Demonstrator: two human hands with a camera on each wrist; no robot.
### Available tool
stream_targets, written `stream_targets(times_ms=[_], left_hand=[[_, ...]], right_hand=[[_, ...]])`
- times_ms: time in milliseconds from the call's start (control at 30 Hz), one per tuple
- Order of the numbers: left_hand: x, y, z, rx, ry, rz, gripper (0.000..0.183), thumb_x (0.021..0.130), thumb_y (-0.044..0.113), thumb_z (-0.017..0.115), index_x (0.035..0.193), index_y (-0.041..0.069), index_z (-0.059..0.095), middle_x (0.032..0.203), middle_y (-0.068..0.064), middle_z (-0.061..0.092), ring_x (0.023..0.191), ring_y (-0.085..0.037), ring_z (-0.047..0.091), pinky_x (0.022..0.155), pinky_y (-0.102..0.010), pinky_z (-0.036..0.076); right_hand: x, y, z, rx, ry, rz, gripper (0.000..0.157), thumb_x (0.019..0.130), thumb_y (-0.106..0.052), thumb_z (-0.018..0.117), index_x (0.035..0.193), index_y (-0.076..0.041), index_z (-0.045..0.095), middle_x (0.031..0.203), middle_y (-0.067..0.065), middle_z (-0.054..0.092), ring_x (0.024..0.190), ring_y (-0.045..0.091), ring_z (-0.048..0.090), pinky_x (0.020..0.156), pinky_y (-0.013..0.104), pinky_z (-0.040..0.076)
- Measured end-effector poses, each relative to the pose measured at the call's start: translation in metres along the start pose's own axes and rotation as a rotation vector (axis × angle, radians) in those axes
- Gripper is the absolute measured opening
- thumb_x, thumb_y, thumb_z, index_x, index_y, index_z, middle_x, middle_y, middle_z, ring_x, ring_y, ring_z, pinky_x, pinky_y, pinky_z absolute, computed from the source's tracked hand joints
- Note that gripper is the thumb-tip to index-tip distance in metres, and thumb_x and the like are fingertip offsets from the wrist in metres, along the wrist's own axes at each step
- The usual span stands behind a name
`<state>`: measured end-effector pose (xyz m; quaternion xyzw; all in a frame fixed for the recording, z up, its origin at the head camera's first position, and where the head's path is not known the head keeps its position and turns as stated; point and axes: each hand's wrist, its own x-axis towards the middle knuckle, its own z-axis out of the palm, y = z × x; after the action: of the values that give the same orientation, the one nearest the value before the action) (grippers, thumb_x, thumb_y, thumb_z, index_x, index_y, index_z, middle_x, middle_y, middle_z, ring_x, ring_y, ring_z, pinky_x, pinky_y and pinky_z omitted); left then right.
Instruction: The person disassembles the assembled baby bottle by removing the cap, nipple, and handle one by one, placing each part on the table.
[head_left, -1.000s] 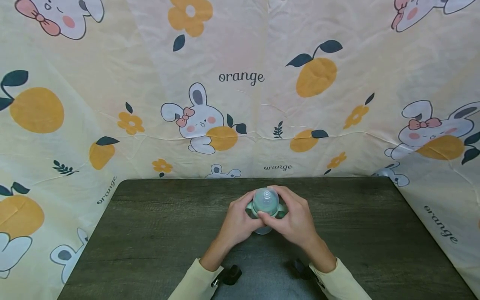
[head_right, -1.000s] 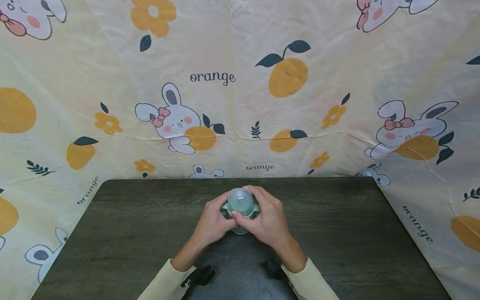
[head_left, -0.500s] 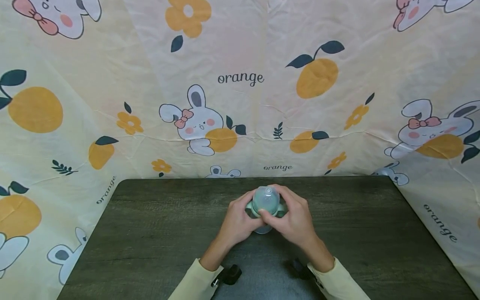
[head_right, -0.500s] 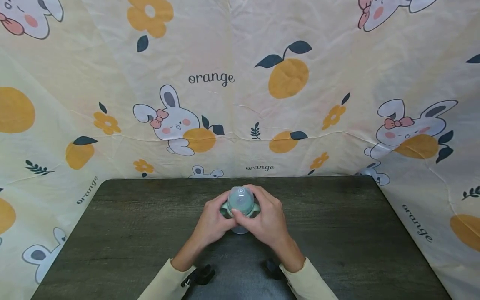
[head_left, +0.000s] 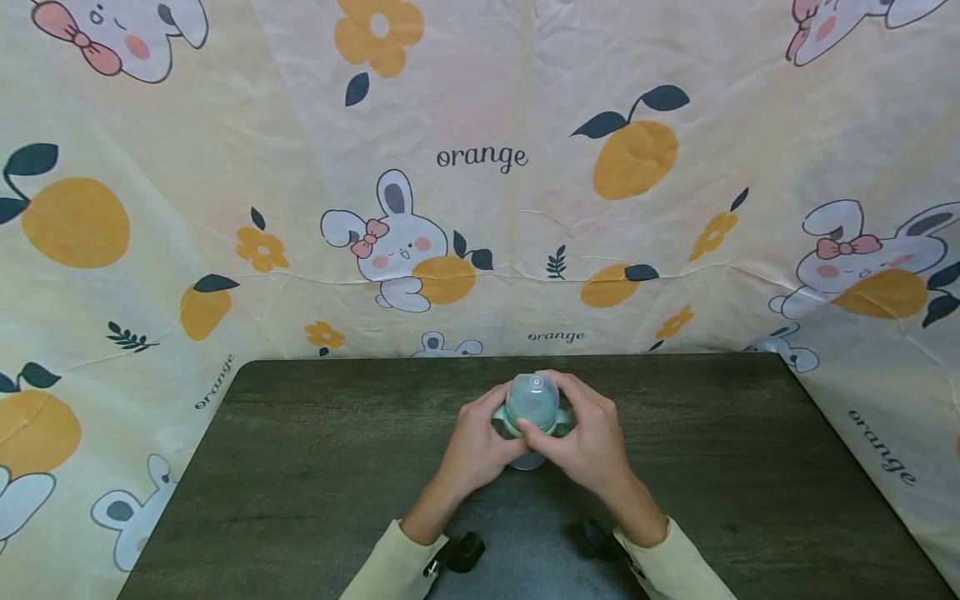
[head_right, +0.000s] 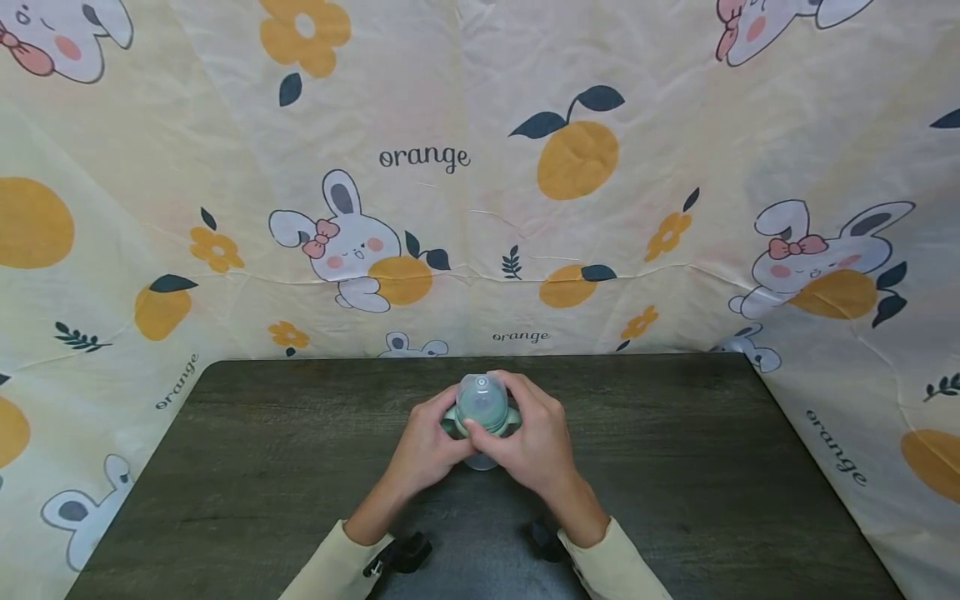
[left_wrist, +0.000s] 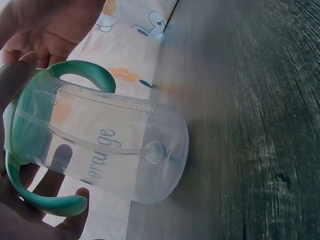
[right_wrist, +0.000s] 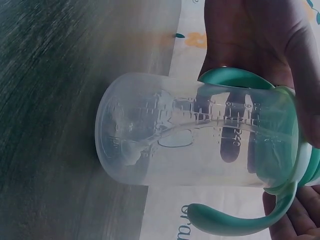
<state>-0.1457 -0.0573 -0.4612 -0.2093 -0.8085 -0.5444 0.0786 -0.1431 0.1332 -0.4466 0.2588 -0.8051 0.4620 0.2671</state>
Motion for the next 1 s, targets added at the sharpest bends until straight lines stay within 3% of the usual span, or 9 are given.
stream_targets(times_ms=[600, 1000], left_hand=[[-0.0019, 0.0010, 0.0010, -0.008, -0.011, -0.026, 0.067, 0.086, 0.013, 0.094, 0.147, 0.002, 0.067, 0.133, -0.012, 0.075, 0.117, -0.027, 0.073, 0.099, -0.053, 0.058], [-0.0028, 0.0023, 0.0009, -0.001, -0.003, -0.022, 0.064, 0.087, 0.017, 0.094, 0.144, 0.006, 0.068, 0.131, -0.006, 0.074, 0.113, -0.025, 0.072, 0.095, -0.050, 0.058]], right_hand=[[-0.0007, -0.0004, -0.0027, 0.024, -0.023, 0.023, 0.057, 0.079, -0.014, 0.096, 0.131, -0.009, 0.073, 0.120, 0.003, 0.077, 0.100, 0.021, 0.074, 0.077, 0.047, 0.063], [0.0005, -0.0026, -0.0041, 0.029, -0.043, 0.049, 0.056, 0.079, -0.016, 0.097, 0.130, -0.011, 0.073, 0.120, 0.001, 0.077, 0.101, 0.020, 0.073, 0.079, 0.047, 0.063]])
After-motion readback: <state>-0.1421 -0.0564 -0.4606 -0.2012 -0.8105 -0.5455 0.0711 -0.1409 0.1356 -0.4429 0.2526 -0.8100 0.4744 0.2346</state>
